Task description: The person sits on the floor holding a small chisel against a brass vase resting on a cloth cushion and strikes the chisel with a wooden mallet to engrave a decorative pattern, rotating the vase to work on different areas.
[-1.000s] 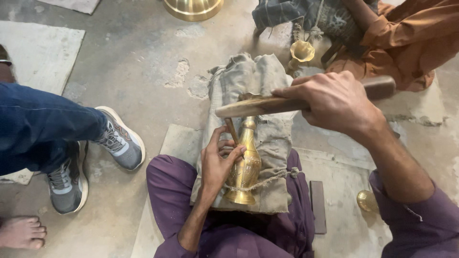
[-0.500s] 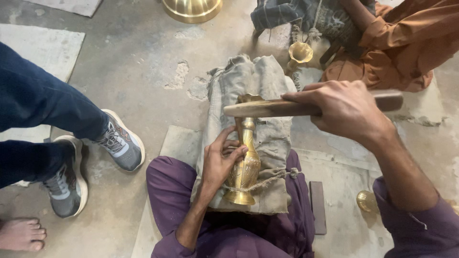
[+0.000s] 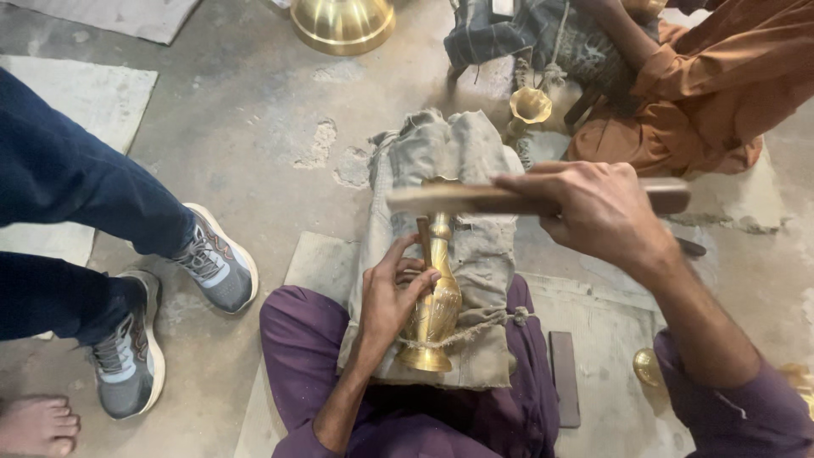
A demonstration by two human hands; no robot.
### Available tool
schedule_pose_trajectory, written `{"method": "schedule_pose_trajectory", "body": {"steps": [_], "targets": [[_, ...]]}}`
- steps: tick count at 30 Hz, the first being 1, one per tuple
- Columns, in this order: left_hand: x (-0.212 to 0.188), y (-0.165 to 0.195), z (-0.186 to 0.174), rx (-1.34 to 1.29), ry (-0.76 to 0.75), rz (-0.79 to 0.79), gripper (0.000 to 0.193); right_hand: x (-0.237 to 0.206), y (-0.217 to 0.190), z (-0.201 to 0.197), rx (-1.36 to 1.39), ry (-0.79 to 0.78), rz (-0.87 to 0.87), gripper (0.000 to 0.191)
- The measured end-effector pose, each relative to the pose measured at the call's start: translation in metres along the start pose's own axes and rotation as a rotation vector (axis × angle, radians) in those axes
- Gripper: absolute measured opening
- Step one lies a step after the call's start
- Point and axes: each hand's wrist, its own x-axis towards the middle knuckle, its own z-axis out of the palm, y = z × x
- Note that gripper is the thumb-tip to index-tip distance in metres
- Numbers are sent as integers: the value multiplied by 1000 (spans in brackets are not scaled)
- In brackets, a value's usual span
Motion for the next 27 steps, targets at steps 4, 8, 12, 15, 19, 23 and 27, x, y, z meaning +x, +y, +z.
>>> {"method": "schedule_pose_trajectory", "body": {"steps": [4, 8, 12, 15, 19, 23, 27], "targets": [[-2, 0, 0, 44, 20, -6, 60, -5, -7, -4, 116, 210, -115, 74], [-4, -3, 1, 60, 7, 61, 58, -10, -8, 0, 88, 238, -93, 76], [-1, -6, 3, 123, -36, 77, 55, -15, 6, 8, -6, 22, -40, 71], [-2, -5, 1, 89, -46, 87, 56, -19, 16, 19, 87, 247, -65, 67], [-6, -1, -1, 82, -53, 119, 56, -26, 23, 26, 97, 120, -52, 51], [-5, 2, -2, 85, -61, 176, 56, -35, 18, 23, 205, 197, 53, 65], [-3, 3, -1, 128, -73, 147, 57, -45, 10, 13, -62, 128, 29, 77]]}}
